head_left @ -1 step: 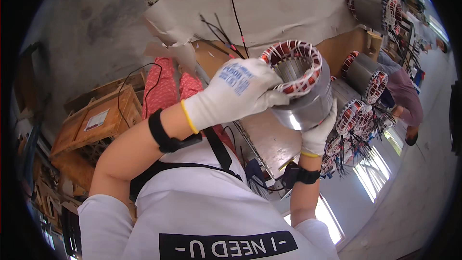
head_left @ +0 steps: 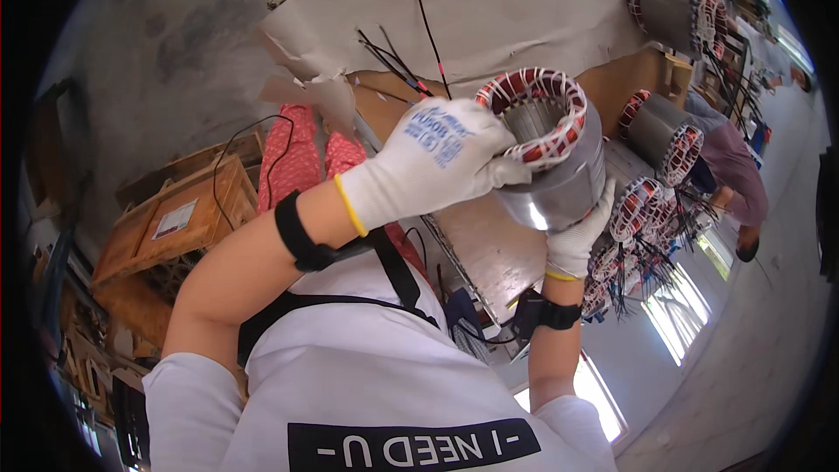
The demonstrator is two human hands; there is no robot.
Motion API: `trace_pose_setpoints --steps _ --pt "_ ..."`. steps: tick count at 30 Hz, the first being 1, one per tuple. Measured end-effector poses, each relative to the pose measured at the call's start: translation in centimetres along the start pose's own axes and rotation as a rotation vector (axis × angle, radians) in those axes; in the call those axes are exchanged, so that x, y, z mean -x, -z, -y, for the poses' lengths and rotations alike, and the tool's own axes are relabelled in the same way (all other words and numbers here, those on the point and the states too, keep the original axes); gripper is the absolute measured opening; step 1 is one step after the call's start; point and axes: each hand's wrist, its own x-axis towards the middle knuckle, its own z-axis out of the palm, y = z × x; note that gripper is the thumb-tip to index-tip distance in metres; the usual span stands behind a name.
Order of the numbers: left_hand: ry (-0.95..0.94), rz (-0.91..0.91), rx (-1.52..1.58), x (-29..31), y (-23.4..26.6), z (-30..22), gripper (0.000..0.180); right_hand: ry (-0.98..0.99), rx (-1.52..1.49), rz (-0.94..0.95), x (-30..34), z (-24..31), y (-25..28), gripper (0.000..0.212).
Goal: Inspecting and organizing electric motor stators on a workbench.
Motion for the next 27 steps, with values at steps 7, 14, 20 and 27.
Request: trace_pose_setpoints --steps 7,14,20,27 --pt "-0.147 -0.153 -0.187 -1.7 -0.8 1.0 0.047 0.300 0.061 0.109 1.8 -4.2 0.6 0.066" --pt "-0.061 -0.114 -0.327 5.6 -0.6 -1.2 0.045 0.247 0.263 0.192 8.7 -6.1 1.1 0.060" --pt "-0.018 -0.014 -0.337 6.0 1.4 -1.9 0.037 0.033 0.232 0.082 8.3 -5.2 1.8 0.060" --pt "-0.054 -0.583 -0.322 5.0 12.7 6.7 0.028 0.280 0.512 0.167 7.8 -8.1 4.7 0.066"
